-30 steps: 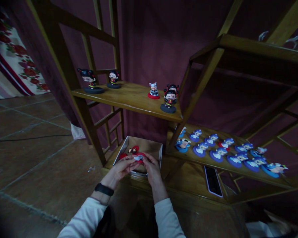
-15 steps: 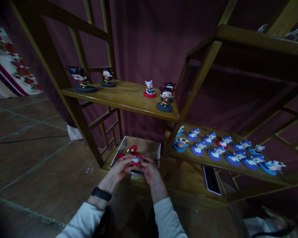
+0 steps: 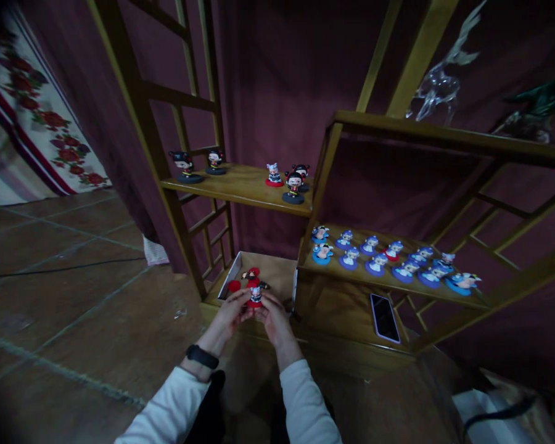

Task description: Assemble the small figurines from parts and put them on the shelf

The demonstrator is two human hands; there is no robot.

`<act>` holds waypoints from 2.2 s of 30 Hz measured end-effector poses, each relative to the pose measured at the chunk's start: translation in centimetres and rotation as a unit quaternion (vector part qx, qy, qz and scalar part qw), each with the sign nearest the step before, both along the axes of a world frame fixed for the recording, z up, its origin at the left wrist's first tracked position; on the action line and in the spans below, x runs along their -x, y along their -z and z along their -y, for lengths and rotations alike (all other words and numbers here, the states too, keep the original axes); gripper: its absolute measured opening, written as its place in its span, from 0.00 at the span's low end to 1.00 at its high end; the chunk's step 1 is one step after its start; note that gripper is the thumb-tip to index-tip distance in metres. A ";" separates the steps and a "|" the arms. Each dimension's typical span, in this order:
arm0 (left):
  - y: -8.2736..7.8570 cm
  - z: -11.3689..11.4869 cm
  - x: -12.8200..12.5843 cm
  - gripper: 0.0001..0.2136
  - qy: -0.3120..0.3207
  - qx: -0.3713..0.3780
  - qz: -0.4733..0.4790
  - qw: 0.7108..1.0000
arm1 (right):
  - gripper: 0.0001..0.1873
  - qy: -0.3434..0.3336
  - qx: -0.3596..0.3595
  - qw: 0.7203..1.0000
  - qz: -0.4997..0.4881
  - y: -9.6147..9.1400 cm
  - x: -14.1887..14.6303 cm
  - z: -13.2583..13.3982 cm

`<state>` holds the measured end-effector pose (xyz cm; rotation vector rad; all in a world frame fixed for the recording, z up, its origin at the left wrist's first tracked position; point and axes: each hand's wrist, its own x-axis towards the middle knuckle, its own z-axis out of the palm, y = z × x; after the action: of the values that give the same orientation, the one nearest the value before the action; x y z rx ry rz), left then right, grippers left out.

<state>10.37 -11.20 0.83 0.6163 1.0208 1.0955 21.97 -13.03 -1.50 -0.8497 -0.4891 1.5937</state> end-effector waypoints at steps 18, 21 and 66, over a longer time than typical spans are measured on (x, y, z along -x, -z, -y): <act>1.4 11.8 1.2 0.19 0.135 -0.106 -0.024 0.985 | 0.18 -0.032 -0.019 0.997 0.067 0.6 -1.3 11.7; 0.9 12.3 0.7 0.20 0.125 -0.114 -0.045 0.984 | 0.18 -0.048 -0.023 0.996 0.069 0.7 -1.9 11.8; -0.4 14.3 1.3 0.17 0.136 -0.474 -0.599 0.631 | 0.18 -0.015 -0.043 0.998 0.047 2.0 -2.7 10.9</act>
<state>9.07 -25.47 1.23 2.5344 1.2763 0.7902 24.63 -23.95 -3.47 -0.8579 -0.6369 1.5532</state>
